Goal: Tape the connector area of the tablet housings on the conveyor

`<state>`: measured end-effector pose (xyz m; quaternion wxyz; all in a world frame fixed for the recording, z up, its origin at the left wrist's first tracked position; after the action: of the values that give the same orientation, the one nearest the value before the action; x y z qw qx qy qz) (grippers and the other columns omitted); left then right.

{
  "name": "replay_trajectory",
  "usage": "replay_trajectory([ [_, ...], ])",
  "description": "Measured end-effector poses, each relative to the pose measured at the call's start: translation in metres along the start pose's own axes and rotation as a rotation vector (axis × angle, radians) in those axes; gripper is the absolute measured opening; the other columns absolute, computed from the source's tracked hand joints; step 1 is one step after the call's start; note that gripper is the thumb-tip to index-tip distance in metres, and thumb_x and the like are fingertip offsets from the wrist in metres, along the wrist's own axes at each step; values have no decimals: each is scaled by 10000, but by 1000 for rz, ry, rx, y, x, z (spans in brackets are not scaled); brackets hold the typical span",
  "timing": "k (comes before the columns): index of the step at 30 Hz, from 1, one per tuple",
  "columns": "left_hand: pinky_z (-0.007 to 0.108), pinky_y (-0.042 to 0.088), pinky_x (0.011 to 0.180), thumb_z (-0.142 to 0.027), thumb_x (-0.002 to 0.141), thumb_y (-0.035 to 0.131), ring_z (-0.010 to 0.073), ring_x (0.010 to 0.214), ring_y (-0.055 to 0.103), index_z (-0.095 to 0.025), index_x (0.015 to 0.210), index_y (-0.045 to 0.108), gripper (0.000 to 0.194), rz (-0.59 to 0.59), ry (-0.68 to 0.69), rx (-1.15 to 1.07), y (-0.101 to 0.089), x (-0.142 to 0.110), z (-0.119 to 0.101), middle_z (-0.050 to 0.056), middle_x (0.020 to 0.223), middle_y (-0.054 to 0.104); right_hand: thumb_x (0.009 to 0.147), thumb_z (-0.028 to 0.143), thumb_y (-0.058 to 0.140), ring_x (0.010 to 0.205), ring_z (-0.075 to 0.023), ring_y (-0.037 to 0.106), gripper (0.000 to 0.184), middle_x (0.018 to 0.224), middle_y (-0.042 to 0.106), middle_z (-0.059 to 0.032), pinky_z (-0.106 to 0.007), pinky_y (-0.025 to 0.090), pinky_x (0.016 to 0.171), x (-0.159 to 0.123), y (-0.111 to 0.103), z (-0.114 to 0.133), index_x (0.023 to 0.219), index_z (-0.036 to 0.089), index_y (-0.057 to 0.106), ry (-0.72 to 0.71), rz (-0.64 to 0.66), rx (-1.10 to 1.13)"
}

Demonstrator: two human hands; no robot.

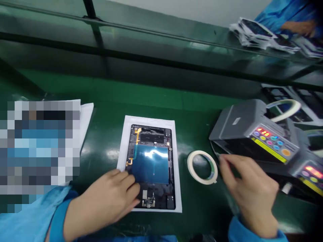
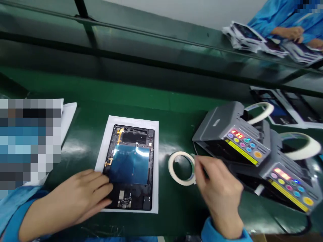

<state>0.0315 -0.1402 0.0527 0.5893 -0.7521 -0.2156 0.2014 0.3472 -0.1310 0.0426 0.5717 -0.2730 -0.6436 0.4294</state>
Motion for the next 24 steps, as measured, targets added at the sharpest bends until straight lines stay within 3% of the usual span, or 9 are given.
replay_trajectory([
  [3, 347, 452, 684, -328, 882, 554, 233, 812, 567, -156, 895, 585, 175, -18, -117, 109, -3, 19, 31, 71, 882, 603, 893, 192, 518, 717, -120, 631, 83, 841, 673, -20, -223, 465, 640, 35, 17, 54, 909, 180, 598, -185, 188, 282],
  [8, 389, 436, 860, -439, 875, 566, 286, 1089, 499, -131, 1131, 543, 402, -92, -258, 181, 11, 43, 71, 130, 1191, 545, 880, 206, 518, 684, -133, 625, 121, 810, 662, -15, -240, 446, 584, 92, 77, 110, 911, 178, 632, -238, 210, 391],
  [13, 416, 400, 923, -464, 865, 563, 292, 1142, 466, -129, 1232, 497, 502, -118, -292, 114, 26, 45, 81, 122, 1254, 521, 872, 191, 535, 695, -128, 622, 113, 800, 656, -18, -231, 456, 599, 103, 112, 122, 910, 155, 635, -241, 136, 451],
  [24, 431, 379, 939, -458, 900, 486, 295, 1148, 452, -113, 1247, 500, 489, -170, -292, 57, 32, 47, 81, 133, 1320, 489, 856, 179, 581, 718, -122, 633, 82, 827, 686, -17, -228, 473, 645, 99, 117, 126, 907, 144, 635, -303, 86, 357],
])
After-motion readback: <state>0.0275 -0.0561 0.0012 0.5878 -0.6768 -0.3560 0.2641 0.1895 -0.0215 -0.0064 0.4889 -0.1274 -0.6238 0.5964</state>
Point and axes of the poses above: each hand's wrist, its own x-axis towards the middle knuckle, its own y-axis out of the palm, z = x × y, the point moved 2 cm from there along x, towards the middle knuckle
